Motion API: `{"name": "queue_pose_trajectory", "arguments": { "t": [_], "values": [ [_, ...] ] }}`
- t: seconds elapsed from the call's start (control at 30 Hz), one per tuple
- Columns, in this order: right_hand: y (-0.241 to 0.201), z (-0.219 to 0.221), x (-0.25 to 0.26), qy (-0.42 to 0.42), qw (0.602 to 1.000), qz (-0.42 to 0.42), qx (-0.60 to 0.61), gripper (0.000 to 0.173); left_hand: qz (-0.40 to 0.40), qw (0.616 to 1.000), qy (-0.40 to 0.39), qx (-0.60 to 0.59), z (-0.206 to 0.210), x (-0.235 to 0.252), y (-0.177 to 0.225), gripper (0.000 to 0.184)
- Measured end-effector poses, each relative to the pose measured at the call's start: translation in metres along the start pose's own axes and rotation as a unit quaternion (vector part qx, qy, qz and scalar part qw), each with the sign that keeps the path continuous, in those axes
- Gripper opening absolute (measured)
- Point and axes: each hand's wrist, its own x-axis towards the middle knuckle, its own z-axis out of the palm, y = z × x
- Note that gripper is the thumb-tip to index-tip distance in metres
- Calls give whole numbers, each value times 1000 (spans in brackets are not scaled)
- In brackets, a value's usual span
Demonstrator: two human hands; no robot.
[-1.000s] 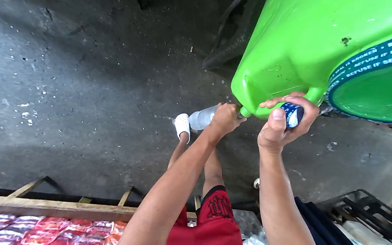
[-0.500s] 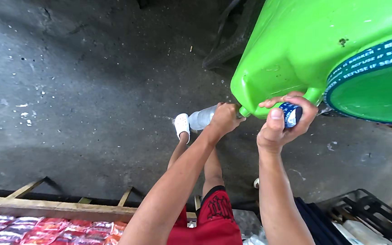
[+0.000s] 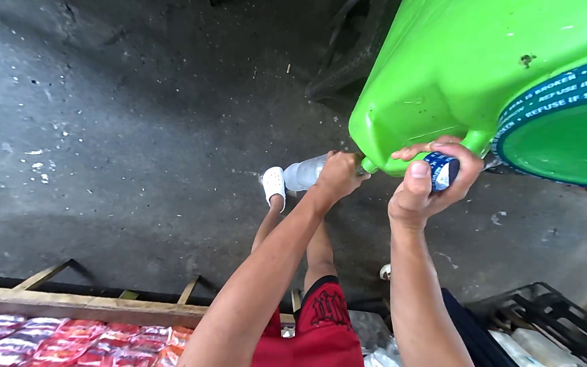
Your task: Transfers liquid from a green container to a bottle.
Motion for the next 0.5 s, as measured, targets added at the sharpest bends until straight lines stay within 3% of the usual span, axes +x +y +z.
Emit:
{"name": "queue_pose_trajectory", "arguments": {
  "t": [0.2, 0.5],
  "values": [
    [0, 1, 0, 1, 1000, 1, 0, 29, -21, 999, -39, 9, -1, 10, -1, 27],
    [0, 1, 0, 2, 1000, 0, 0, 28, -29, 999, -35, 1, -3, 8, 2, 25]
  ]
}}
